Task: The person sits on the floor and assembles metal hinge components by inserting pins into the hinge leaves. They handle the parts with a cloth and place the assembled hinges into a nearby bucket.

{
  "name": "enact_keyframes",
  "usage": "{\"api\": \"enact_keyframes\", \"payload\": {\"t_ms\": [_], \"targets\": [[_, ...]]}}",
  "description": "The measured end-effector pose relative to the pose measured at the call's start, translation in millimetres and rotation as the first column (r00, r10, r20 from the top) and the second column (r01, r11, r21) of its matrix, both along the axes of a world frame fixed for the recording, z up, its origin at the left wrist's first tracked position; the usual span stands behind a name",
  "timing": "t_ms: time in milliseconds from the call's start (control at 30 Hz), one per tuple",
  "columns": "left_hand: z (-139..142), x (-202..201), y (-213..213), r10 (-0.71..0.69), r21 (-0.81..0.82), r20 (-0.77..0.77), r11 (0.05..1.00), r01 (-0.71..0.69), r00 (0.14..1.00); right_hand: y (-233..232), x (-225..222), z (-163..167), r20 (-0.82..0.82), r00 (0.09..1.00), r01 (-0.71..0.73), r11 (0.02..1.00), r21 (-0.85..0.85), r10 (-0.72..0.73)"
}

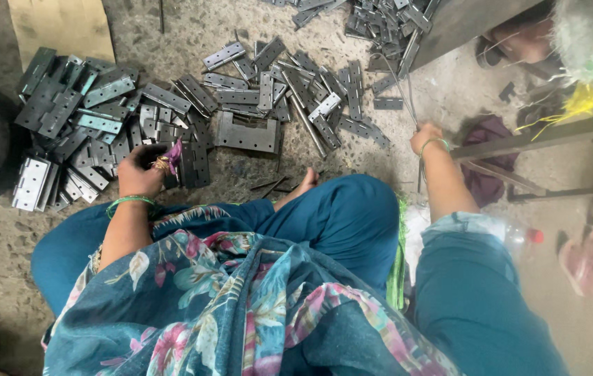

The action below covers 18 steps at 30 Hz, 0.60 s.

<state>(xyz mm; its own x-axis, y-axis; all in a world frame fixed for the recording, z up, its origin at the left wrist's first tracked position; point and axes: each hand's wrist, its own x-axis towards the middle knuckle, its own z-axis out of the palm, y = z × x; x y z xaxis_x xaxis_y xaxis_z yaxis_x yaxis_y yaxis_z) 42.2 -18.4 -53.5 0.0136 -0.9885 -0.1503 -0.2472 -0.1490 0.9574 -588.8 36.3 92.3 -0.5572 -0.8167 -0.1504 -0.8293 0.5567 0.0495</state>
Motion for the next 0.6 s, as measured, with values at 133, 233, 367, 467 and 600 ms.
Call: {"api": "enact_keyframes", "payload": {"t_ms": [133, 233, 367, 467, 600], "targets": [[-2.9, -0.9, -2.1, -0.028, -0.040, -0.007, 0.999, 0.027, 1.000, 28.0, -16.4, -1.6, 0.083, 0.993, 0.066, 0.987, 0.148, -0.079], [-2.9, -0.6, -0.3, -0.051, -0.029, -0.045, 0.998, 0.049, 0.998, 65.3, -29.6, -0.6, 0.131, 0.991, -0.005, 0.986, 0.167, -0.017], [-0.1, -1.7, 2.9, -0.065, -0.070, -0.029, 0.996, 0.063, 0.997, 120.2, -34.6, 2.7, 0.252, 0.967, -0.016, 0.989, 0.148, -0.022], [3.7, -2.8, 3.2, -0.059, -0.039, -0.053, 0.998, 0.057, 0.997, 147.5, -39.4, 8.4, 0.396, 0.915, 0.078, 0.997, 0.005, -0.074], [7.9, -4.7, 4.2, -0.069, -0.043, -0.041, 0.997, 0.067, 0.997, 154.8, -47.4, 14.4, 0.455, 0.863, 0.322, 0.933, -0.159, -0.220]]}}
